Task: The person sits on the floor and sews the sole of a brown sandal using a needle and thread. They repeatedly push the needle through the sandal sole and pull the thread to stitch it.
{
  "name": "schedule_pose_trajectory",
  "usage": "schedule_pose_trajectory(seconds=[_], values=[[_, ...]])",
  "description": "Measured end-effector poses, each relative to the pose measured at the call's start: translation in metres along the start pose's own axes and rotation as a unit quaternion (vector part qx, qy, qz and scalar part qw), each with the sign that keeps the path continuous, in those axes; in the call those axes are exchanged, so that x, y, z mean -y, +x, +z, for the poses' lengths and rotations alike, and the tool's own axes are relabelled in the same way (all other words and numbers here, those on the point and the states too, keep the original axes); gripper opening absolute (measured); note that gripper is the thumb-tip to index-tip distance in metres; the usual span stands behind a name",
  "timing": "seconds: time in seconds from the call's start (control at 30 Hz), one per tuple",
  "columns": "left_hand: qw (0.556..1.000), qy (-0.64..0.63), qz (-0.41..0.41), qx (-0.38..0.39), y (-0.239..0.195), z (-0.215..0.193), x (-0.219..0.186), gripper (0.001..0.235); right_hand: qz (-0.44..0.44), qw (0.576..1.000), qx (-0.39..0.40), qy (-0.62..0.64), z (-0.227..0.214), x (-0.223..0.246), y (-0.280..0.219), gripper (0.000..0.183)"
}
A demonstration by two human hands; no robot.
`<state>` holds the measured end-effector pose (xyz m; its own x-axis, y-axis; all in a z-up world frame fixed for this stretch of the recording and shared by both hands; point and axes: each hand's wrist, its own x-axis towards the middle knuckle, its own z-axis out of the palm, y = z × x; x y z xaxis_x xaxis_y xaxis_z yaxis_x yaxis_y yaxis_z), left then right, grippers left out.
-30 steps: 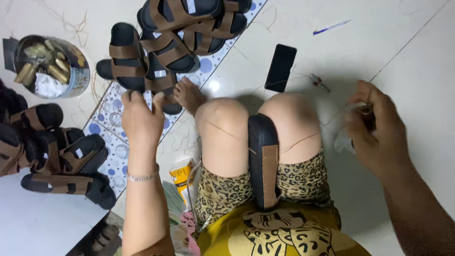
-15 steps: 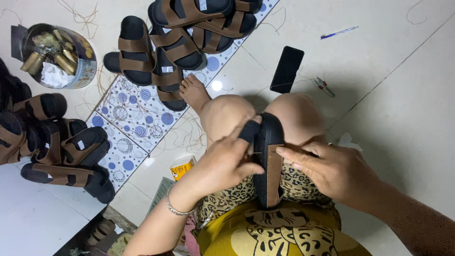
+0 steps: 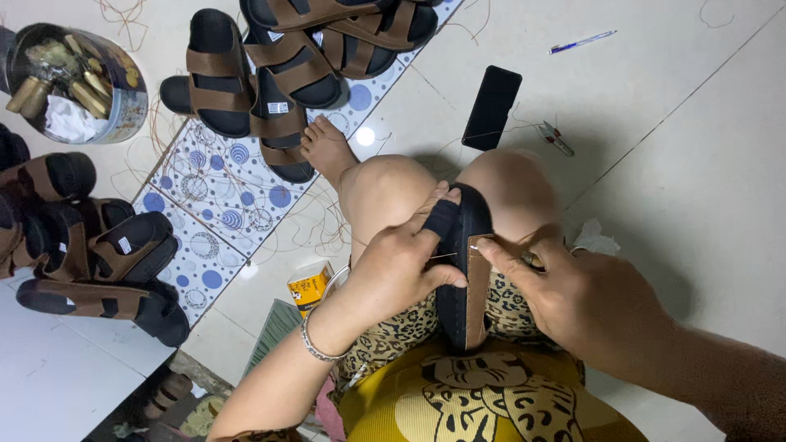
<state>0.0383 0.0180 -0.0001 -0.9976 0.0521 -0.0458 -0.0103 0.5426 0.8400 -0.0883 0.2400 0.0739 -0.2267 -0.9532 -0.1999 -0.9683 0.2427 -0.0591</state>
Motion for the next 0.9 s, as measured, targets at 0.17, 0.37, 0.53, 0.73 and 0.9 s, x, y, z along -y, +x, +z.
schedule_pose_trajectory(seconds=[0.17, 0.37, 0.53, 0.73, 0.9], values=[[0.997, 0.071, 0.029, -0.009, 0.002, 0.004, 0.009, 0.070, -0.025, 0.995, -0.025, 0.096, -0.015, -0.002, 0.035, 0.026], [0.997, 0.062, 0.044, -0.021, 0.006, 0.010, 0.017, 0.087, 0.052, 0.986, 0.101, 0.122, 0.006, -0.003, 0.045, 0.026], [0.989, 0.116, 0.047, -0.078, 0.019, -0.006, -0.014, 0.078, 0.065, 0.969, 0.062, 0.230, 0.019, -0.012, 0.036, 0.041], [0.993, 0.096, 0.015, -0.073, 0.007, 0.007, -0.014, 0.078, 0.004, 0.963, -0.046, 0.267, 0.049, -0.028, 0.010, 0.055], [0.999, 0.040, -0.016, -0.004, 0.003, 0.020, 0.004, 0.085, -0.073, 0.969, 0.020, 0.235, 0.048, -0.045, 0.010, 0.082]])
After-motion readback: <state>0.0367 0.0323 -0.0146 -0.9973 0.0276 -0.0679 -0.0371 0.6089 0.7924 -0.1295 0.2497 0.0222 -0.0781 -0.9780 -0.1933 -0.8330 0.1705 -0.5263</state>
